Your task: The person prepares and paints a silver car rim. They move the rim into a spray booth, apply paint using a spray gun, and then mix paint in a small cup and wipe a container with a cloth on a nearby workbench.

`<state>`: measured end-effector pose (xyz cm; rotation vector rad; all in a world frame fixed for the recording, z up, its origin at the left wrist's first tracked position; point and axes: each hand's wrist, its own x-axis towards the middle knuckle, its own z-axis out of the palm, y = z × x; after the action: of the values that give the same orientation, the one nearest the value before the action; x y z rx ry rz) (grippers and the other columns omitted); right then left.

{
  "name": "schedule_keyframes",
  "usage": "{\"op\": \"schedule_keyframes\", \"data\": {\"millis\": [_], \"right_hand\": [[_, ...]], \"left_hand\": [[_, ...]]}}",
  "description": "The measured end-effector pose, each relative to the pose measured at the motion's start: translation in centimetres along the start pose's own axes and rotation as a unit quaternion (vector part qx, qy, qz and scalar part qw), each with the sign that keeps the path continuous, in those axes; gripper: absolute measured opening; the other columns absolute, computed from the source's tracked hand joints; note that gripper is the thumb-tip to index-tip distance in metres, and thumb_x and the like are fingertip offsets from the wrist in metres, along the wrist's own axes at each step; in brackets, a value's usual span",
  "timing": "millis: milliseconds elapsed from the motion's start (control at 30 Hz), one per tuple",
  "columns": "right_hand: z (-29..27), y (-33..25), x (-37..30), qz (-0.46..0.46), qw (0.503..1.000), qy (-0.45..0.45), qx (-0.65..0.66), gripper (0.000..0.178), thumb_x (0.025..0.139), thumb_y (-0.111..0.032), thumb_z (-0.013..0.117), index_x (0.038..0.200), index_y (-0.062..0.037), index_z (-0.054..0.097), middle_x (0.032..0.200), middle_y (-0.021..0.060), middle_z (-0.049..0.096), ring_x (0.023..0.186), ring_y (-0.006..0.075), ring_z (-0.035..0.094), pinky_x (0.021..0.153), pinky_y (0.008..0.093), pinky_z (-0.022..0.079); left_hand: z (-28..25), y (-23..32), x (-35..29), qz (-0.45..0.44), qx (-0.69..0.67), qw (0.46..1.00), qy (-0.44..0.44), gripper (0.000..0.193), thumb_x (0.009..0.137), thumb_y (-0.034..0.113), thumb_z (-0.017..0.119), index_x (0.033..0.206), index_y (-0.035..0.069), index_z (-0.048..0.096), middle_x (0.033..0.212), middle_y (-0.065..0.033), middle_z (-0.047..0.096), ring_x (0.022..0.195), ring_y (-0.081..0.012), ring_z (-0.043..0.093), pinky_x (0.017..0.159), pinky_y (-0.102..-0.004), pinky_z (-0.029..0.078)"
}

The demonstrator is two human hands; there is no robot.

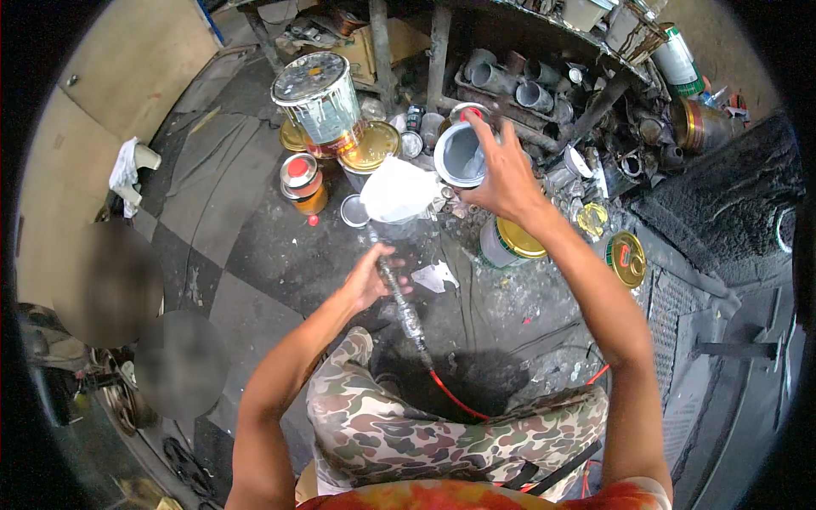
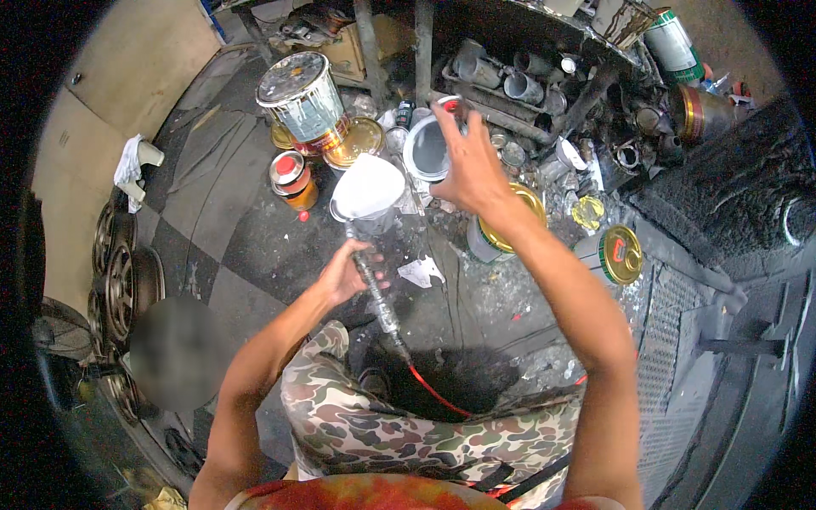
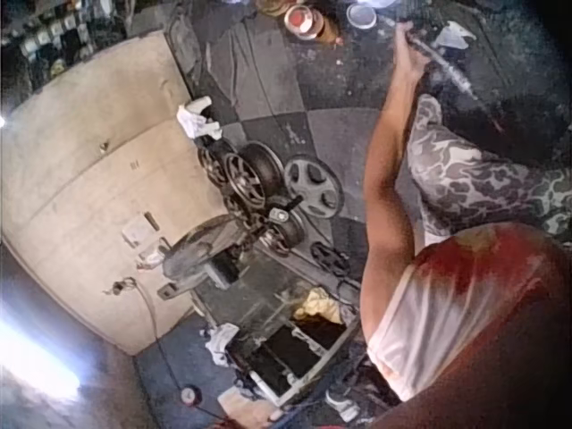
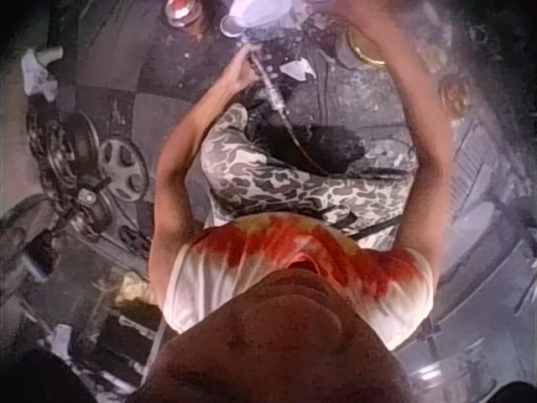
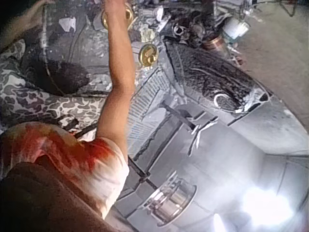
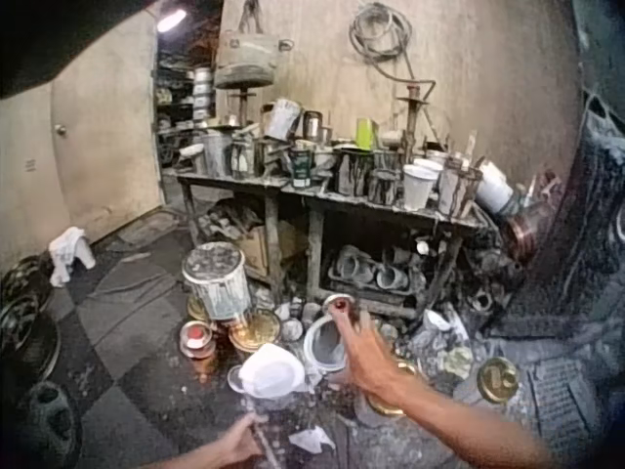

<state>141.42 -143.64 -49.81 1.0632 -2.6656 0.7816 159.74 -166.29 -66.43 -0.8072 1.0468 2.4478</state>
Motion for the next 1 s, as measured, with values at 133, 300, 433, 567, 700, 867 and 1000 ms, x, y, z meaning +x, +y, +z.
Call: {"op": "schedule_keyframes", "data": {"millis": [133,300,433,567,700,867,1000], "right_hand": [[6.9,2.6,-3.4,0.100,0.990,0.043,0.088,0.122,0.059,-0.026,0.096,0.161,-0.0174,0.030,0.133,0.0331,0.048,0.122,0.0515,0.056,0.107,0.0519,0.049],[18.5,5.9,-7.8,0.176,0.977,0.025,0.113,0.123,0.061,-0.031,0.097,0.162,-0.0157,0.028,0.134,0.0305,0.049,0.128,0.0501,0.052,0.110,0.0515,0.047],[23.0,7.7,-11.0,0.217,0.960,0.034,0.172,0.122,0.065,-0.032,0.095,0.164,-0.0210,0.025,0.135,0.0332,0.041,0.129,0.0543,0.047,0.110,0.0558,0.045],[22.7,7.5,-13.1,0.269,0.945,-0.039,0.180,0.121,0.068,-0.030,0.095,0.165,-0.0252,0.022,0.141,0.0357,0.038,0.135,0.0553,0.043,0.115,0.0566,0.042],[18.1,4.4,-16.3,0.287,0.942,-0.084,0.153,0.110,0.074,-0.023,0.092,0.163,-0.0216,0.025,0.141,0.0352,0.039,0.136,0.0563,0.043,0.116,0.0561,0.042],[4.3,-3.1,-20.1,0.341,0.917,-0.082,0.191,0.069,0.082,-0.015,0.084,0.144,-0.0087,0.053,0.133,0.0283,0.051,0.123,0.0510,0.057,0.103,0.0525,0.051],[-9.0,-10.7,-18.3,0.339,0.912,0.045,0.227,0.042,0.085,-0.012,0.080,0.124,-0.0030,0.066,0.117,0.0210,0.061,0.110,0.0442,0.064,0.091,0.0487,0.054]], "left_hand": [[-2.4,-0.3,-1.1,0.020,-0.031,0.999,0.027,0.046,0.090,0.036,0.068,0.123,0.011,0.049,0.113,-0.0118,0.058,0.088,-0.0289,0.062,0.097,-0.0634,0.055],[-2.4,-0.2,-1.6,0.020,-0.040,0.998,0.034,0.044,0.091,0.035,0.064,0.124,0.012,0.046,0.114,-0.0125,0.057,0.088,-0.0284,0.062,0.098,-0.0640,0.053],[-0.9,0.3,-2.3,0.039,-0.024,0.999,0.029,0.047,0.090,0.033,0.064,0.127,0.010,0.045,0.118,-0.0125,0.055,0.089,-0.0297,0.063,0.099,-0.0640,0.053],[1.5,1.7,-3.2,0.035,-0.008,0.999,-0.004,0.053,0.090,0.030,0.064,0.133,0.008,0.043,0.123,-0.0119,0.056,0.091,-0.0315,0.063,0.100,-0.0648,0.053],[5.6,3.7,-5.3,0.014,-0.006,1.000,-0.018,0.058,0.089,0.028,0.064,0.138,0.007,0.041,0.129,-0.0130,0.056,0.098,-0.0343,0.065,0.101,-0.0639,0.054],[13.8,6.0,-9.4,0.019,0.024,0.998,-0.050,0.063,0.089,0.022,0.066,0.143,0.003,0.039,0.137,-0.0143,0.054,0.116,-0.0444,0.065,0.104,-0.0617,0.053],[21.0,7.7,-13.3,0.001,0.046,0.995,-0.087,0.065,0.090,0.021,0.066,0.147,0.002,0.041,0.144,-0.0148,0.052,0.115,-0.0466,0.066,0.104,-0.0587,0.052]]}}
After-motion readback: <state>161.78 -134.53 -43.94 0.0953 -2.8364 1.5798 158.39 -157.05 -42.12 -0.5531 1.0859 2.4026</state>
